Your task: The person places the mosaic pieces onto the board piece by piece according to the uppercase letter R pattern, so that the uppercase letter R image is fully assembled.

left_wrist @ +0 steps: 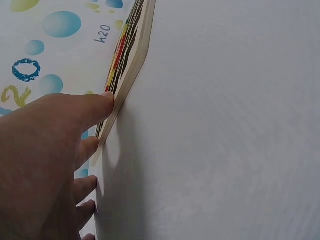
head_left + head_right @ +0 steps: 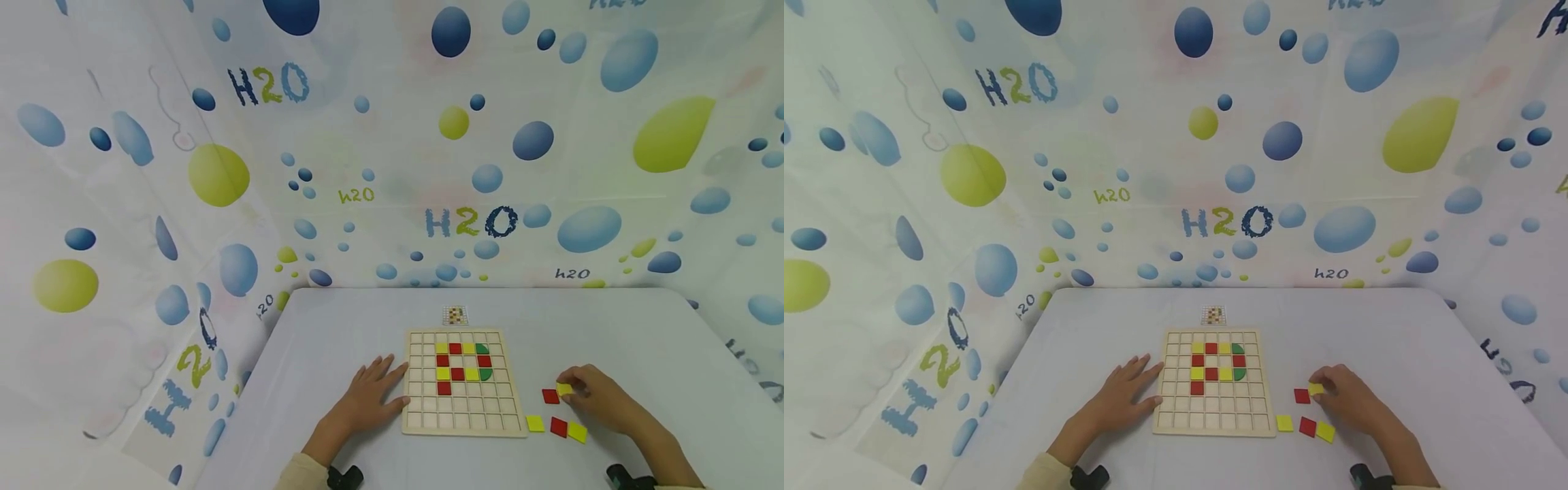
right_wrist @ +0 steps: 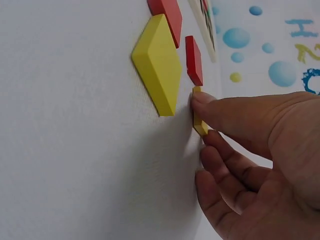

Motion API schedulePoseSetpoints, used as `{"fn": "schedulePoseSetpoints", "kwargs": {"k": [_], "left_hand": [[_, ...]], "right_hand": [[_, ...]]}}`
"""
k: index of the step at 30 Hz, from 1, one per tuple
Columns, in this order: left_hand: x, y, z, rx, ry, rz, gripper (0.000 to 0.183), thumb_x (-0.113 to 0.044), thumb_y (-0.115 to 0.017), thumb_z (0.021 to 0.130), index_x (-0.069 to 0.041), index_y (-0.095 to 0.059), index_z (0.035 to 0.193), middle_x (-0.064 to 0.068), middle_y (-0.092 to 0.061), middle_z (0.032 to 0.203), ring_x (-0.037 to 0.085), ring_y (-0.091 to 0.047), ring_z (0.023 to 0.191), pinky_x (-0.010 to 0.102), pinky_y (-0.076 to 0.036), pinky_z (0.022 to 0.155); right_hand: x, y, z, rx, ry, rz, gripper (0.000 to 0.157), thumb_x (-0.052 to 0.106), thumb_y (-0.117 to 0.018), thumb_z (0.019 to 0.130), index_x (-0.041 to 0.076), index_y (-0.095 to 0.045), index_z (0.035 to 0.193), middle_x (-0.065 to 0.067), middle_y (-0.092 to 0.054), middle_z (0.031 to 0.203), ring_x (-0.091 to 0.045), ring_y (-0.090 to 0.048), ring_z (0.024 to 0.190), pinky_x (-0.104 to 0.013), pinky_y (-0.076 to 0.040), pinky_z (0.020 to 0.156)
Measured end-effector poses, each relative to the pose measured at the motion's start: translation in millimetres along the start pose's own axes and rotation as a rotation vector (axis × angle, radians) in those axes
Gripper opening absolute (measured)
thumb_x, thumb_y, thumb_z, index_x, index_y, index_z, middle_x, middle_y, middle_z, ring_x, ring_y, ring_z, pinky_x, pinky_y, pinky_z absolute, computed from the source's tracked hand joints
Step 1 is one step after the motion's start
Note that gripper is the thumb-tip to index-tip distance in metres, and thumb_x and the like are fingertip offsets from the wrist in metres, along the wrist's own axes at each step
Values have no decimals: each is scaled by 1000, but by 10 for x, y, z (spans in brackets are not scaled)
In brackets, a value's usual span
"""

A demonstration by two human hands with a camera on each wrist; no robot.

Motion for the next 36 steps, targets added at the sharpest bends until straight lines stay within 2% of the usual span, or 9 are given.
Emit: {"fn": "schedulePoseSetpoints", "kwargs": {"k": [6,10,20,25,30,36], "left_hand": [[-22,23,-9,0,-2,-12,70,-60,-54,104,-28,-41,164,9,-32,173,37,-26,161,65,-21,127],[-27,29,-12,0,0,-9,70,-61,-54,104,-29,-41,164,9,-32,173,36,-26,161,64,-22,127],[-20,17,4,0,6,-9,70,-62,-53,103,-30,-41,164,8,-31,173,35,-24,161,63,-21,128],[-13,-5,6,4,7,-10,70,-62,-53,103,-30,-40,164,7,-31,173,35,-25,161,63,-21,128],[-19,2,-3,9,8,-14,70,-62,-54,103,-30,-41,164,8,-31,173,36,-25,161,63,-21,128],[-26,29,-22,13,11,-17,70,-61,-54,103,-29,-41,164,9,-31,173,37,-24,161,64,-20,128]], "right_hand": [[-6,-26,43,-98,49,-48,28,8,-77,94,2,-69,121,-10,-65,113,-26,-61,104,-55,-57,101],[23,-53,102,-131,83,-70,26,4,-76,94,2,-68,120,-10,-65,110,-26,-61,103,-56,-57,101],[117,-114,289,-74,56,-14,31,9,-75,97,1,-66,125,-12,-63,114,-26,-59,104,-54,-57,101],[175,-176,318,-63,47,-11,30,11,-75,98,3,-66,125,-10,-62,112,-24,-59,103,-53,-57,100],[335,-234,303,-105,49,-2,30,11,-74,98,3,-65,125,-11,-62,111,-25,-59,102,-53,-58,98],[663,-357,314,-136,107,2,26,11,-75,97,6,-66,121,-9,-62,113,-25,-59,107,-49,-59,99]]}}
Point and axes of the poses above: each hand's wrist, its own z-axis towards the middle knuckle, its own y-axis out of the back of the hand, x = y × z, the point moved 2 cm from there along z, towards the middle knuckle
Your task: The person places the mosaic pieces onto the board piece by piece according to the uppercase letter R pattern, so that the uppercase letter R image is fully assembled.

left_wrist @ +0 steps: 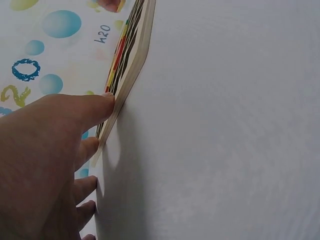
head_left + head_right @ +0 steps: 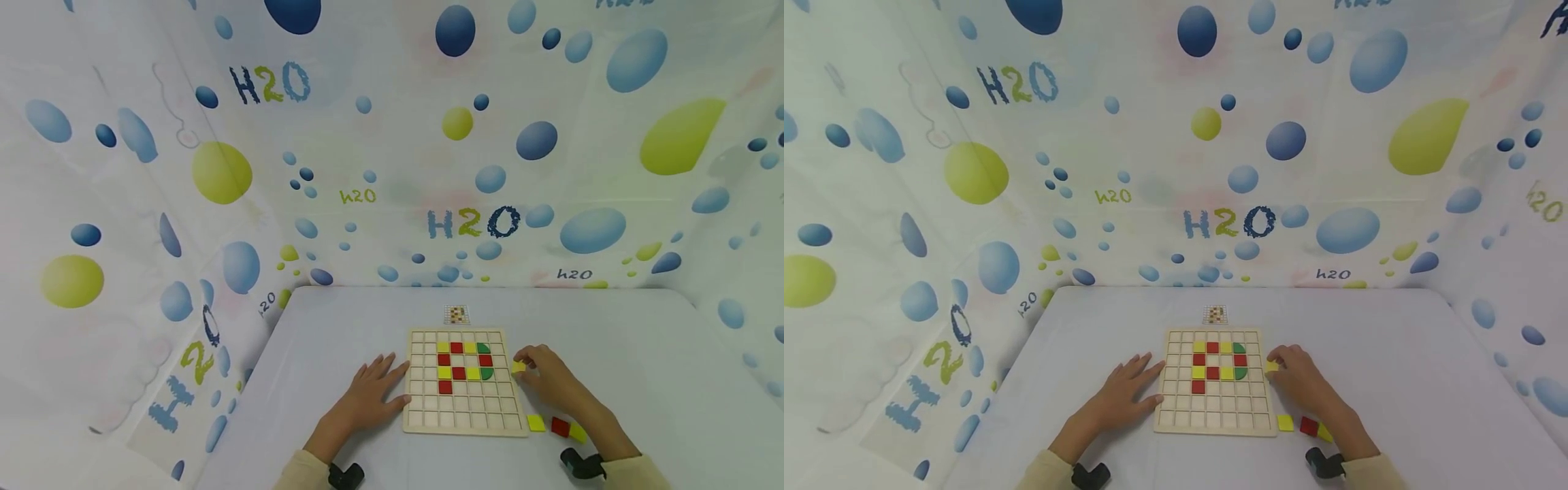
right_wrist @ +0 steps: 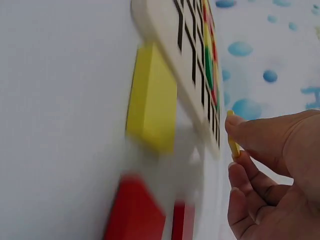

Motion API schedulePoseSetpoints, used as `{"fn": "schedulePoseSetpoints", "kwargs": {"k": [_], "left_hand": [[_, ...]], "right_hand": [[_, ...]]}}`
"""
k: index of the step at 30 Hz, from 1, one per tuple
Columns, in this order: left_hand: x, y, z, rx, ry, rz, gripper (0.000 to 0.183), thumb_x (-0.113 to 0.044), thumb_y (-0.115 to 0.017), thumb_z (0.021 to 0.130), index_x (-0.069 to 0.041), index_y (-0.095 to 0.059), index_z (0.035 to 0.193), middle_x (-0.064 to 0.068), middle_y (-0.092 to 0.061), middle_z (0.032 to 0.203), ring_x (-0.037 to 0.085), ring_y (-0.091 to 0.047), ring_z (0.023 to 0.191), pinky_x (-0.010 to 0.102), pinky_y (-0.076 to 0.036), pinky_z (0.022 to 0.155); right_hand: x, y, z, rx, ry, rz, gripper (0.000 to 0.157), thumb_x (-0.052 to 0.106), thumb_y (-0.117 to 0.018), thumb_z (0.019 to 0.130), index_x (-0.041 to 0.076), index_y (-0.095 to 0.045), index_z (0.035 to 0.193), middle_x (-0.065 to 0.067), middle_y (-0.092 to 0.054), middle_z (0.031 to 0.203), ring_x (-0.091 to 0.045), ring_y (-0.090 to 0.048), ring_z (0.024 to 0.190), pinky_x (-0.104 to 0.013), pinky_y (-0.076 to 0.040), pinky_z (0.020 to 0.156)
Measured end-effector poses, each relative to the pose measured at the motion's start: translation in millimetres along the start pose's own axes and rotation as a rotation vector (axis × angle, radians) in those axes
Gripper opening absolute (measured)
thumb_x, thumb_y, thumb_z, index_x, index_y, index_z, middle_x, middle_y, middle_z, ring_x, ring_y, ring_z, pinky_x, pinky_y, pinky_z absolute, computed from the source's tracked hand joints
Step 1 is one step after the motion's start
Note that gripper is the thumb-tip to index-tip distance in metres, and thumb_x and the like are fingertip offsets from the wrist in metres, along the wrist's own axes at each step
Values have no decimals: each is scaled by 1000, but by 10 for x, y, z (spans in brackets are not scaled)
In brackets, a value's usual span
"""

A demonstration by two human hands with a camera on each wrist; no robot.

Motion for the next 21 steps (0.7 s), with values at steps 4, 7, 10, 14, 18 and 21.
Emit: {"fn": "schedulePoseSetpoints", "kwargs": {"k": [4,7,10,14,18,21], "left_hand": [[-2,6,4,-9,-7,0,70,-61,-54,104,-28,-41,164,10,-32,173,37,-25,161,65,-21,127],[-5,6,8,-14,-8,-3,70,-61,-54,103,-28,-42,164,10,-32,173,37,-26,161,65,-21,127],[-10,6,8,-14,-6,-3,69,-60,-55,103,-28,-42,164,9,-32,173,37,-25,161,65,-20,127],[-9,-3,10,-12,-2,7,69,-60,-55,103,-29,-42,163,9,-32,173,37,-26,161,65,-21,127],[-9,-10,9,-12,4,14,70,-61,-55,103,-29,-43,163,8,-32,173,36,-26,161,64,-21,128],[-14,-6,8,-15,2,19,70,-61,-55,103,-29,-43,163,9,-33,172,36,-26,161,65,-22,127]], "right_hand": [[212,-136,24,23,25,17,25,13,-78,96,10,-68,119,-4,-61,110,-20,-57,104,-42,-58,97],[358,-259,41,46,29,42,25,14,-80,95,12,-70,118,-1,-60,109,-17,-55,101,-37,-57,94],[492,-388,45,51,29,53,24,15,-81,93,14,-72,115,2,-60,107,-15,-54,100,-36,-57,95],[638,-538,40,43,67,51,23,13,-84,91,17,-72,110,5,-61,104,-14,-54,100,-35,-58,94],[732,-631,30,41,117,28,22,12,-84,90,20,-70,104,8,-60,101,-12,-51,96,-28,-54,85],[777,-657,24,35,145,13,20,12,-85,89,22,-69,98,9,-60,100,-10,-50,95,-26,-53,83]]}}
Point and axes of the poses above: each hand's wrist, its own z-axis towards the middle knuckle, its own y-axis out of the back of the hand, x = y × z, the point moved 2 cm from there along z, towards the middle knuckle
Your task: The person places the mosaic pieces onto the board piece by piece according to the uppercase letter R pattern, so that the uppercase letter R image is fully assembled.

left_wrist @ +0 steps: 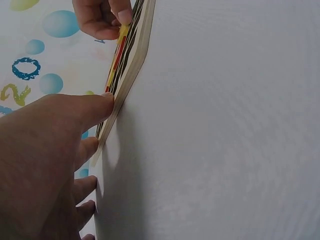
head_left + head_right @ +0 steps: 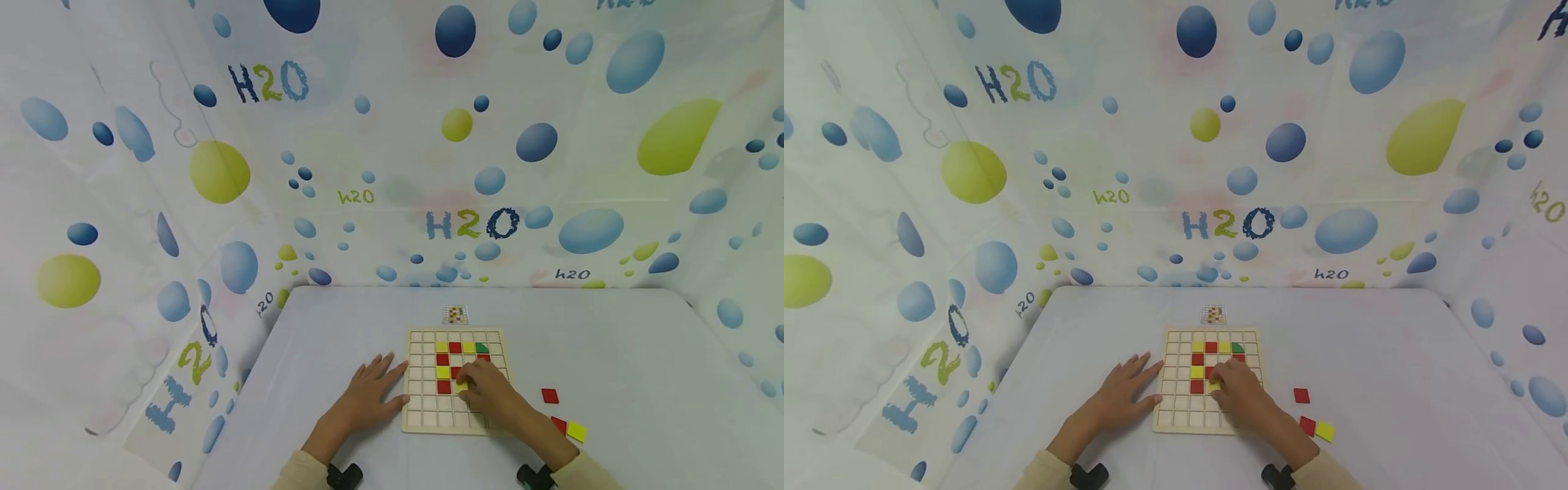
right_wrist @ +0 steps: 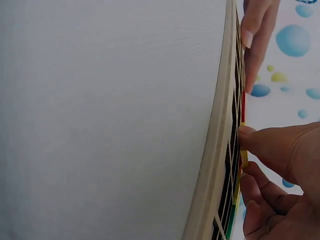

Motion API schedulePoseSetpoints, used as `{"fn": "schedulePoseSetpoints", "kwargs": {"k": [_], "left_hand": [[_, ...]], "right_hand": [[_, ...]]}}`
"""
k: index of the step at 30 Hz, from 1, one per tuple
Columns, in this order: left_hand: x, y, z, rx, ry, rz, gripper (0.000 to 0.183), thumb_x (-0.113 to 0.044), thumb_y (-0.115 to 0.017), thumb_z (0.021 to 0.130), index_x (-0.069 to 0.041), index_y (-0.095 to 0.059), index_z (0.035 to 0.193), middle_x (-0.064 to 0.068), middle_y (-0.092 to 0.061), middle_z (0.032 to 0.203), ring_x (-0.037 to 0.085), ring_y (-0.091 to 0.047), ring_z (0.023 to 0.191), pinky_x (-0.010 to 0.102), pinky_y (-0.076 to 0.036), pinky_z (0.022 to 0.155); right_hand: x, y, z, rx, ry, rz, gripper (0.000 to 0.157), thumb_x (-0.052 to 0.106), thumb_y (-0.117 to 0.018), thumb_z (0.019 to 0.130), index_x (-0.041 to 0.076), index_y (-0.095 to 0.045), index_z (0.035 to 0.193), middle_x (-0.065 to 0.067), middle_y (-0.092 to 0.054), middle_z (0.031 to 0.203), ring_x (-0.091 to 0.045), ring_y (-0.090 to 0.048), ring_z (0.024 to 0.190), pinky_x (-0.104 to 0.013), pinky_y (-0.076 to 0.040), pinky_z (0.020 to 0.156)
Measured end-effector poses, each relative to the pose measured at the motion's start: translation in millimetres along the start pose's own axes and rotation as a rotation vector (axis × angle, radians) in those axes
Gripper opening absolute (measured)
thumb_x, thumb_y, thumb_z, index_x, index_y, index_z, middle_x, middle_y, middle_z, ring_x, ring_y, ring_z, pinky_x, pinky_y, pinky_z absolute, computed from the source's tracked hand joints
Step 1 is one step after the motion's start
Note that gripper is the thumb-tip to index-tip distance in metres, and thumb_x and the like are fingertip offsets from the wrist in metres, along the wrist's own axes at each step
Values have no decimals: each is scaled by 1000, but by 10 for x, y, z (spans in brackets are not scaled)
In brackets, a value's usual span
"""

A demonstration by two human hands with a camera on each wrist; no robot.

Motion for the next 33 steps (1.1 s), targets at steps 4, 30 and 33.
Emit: {"fn": "schedulePoseSetpoints", "kwargs": {"k": [4,30,33], "left_hand": [[-1,5,-7,-7,-9,-5,70,-60,-56,103,-27,-43,163,10,-34,172,38,-27,160,66,-22,126],[21,-19,17,-15,-10,14,69,-61,-55,102,-29,-44,163,9,-34,172,37,-27,160,65,-22,127],[20,-17,17,-13,-7,4,69,-60,-55,102,-28,-44,163,9,-34,172,37,-27,160,66,-22,127]], "right_hand": [[30,-17,11,-4,19,-7,19,12,-85,89,22,-70,94,9,-60,98,-10,-52,94,-26,-55,83],[-88,228,-154,10,-94,11,19,14,-83,91,20,-75,107,7,-63,105,-13,-59,104,-43,-57,99],[-207,385,-251,23,-112,15,25,16,-83,91,17,-73,114,3,-63,110,-16,-59,107,-45,-56,98]]}}
Point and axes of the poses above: each hand's wrist, its own z-axis towards the middle knuckle, its own y-axis out of the back of the hand, x = y × z, the point moved 2 cm from there along z, towards the middle knuckle
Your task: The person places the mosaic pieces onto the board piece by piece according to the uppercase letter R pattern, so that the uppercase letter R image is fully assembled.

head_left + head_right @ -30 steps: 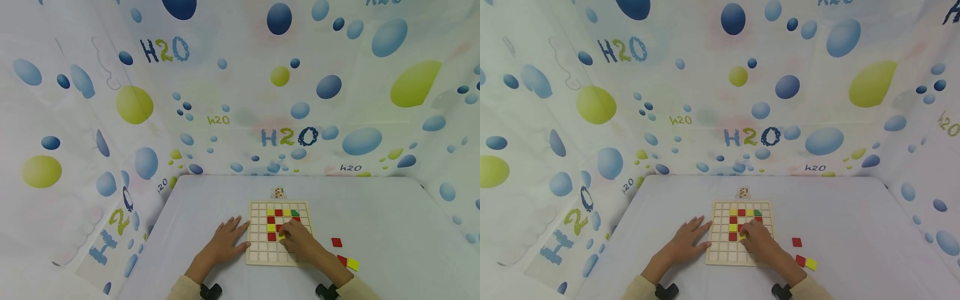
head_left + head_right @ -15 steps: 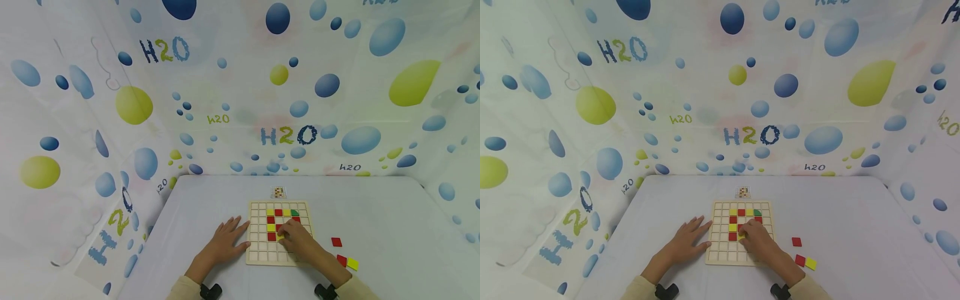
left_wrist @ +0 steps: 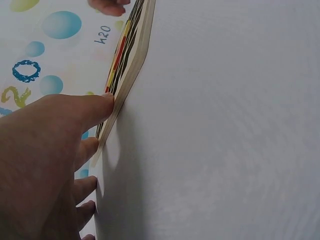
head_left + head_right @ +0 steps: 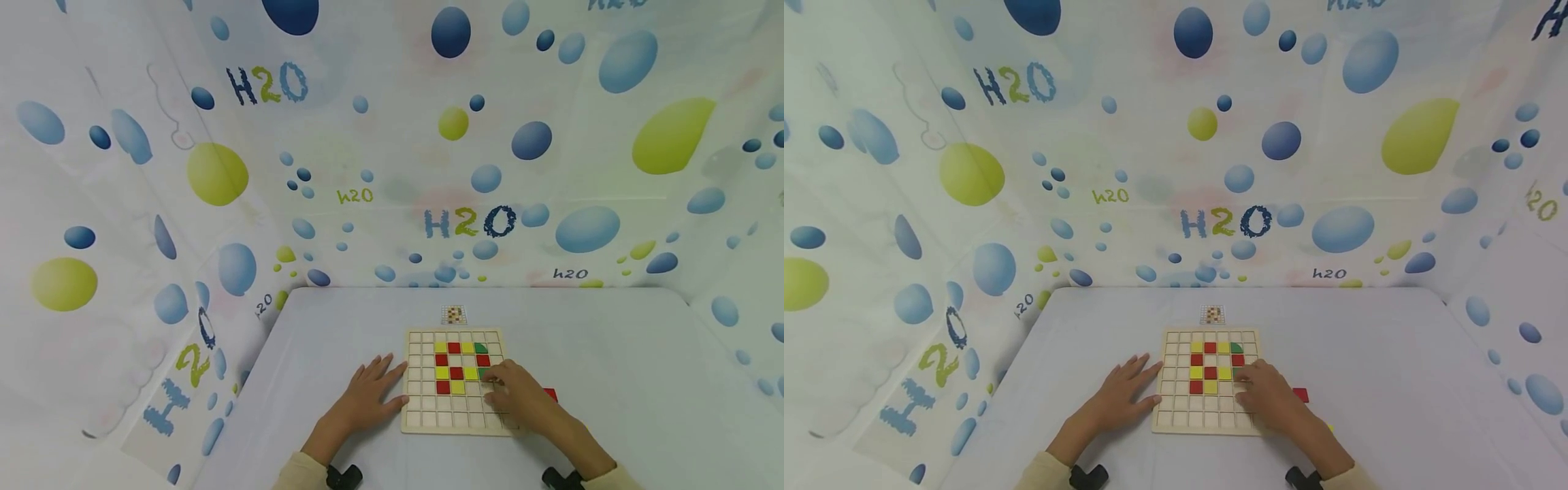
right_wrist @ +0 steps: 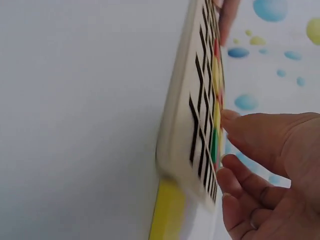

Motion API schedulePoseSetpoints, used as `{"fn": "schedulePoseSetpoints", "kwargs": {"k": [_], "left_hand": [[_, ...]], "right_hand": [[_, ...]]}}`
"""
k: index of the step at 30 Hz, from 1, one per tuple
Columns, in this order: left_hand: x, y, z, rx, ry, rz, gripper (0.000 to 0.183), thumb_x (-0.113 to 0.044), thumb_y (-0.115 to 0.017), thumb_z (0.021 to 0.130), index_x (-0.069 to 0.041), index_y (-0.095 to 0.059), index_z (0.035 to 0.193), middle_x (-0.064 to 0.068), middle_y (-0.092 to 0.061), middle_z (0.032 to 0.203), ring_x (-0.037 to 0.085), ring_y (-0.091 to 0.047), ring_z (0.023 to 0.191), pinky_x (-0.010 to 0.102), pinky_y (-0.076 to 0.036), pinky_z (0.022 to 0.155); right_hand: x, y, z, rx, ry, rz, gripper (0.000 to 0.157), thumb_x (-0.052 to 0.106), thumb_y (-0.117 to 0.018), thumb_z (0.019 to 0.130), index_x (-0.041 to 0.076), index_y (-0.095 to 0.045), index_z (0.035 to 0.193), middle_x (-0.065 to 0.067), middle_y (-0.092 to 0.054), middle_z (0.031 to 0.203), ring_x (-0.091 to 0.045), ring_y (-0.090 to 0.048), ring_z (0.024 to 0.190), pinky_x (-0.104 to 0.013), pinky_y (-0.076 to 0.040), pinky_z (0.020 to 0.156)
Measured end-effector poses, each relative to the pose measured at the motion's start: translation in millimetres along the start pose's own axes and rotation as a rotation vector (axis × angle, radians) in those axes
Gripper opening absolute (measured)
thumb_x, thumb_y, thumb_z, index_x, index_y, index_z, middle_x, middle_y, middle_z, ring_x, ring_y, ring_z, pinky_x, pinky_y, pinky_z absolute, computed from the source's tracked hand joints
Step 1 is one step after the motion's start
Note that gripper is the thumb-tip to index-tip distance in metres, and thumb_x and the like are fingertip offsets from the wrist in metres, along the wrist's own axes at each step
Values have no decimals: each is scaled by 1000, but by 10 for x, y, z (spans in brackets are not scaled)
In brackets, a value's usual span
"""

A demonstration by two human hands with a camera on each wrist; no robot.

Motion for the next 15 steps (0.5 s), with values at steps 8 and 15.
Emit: {"fn": "schedulePoseSetpoints", "kwargs": {"k": [8,15], "left_hand": [[-10,15,-23,-3,-2,-5,69,-59,-55,103,-28,-44,163,9,-34,172,36,-27,160,65,-23,127],[-23,39,-48,-7,-10,-32,67,-56,-56,104,-27,-44,163,11,-34,172,38,-26,160,65,-21,127]], "right_hand": [[-515,401,-231,37,-127,-50,43,25,-87,88,9,-64,120,-7,-61,113,-23,-60,106,-47,-59,92],[-781,558,-455,121,-263,-85,49,28,-90,82,5,-62,115,-11,-59,108,-25,-58,99,-50,-60,91]]}}
Point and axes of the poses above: each hand's wrist, its own z-axis towards the middle knuckle, its own y-axis out of the back of the hand, x = y × z, the point moved 2 cm from there along z, towards the middle knuckle
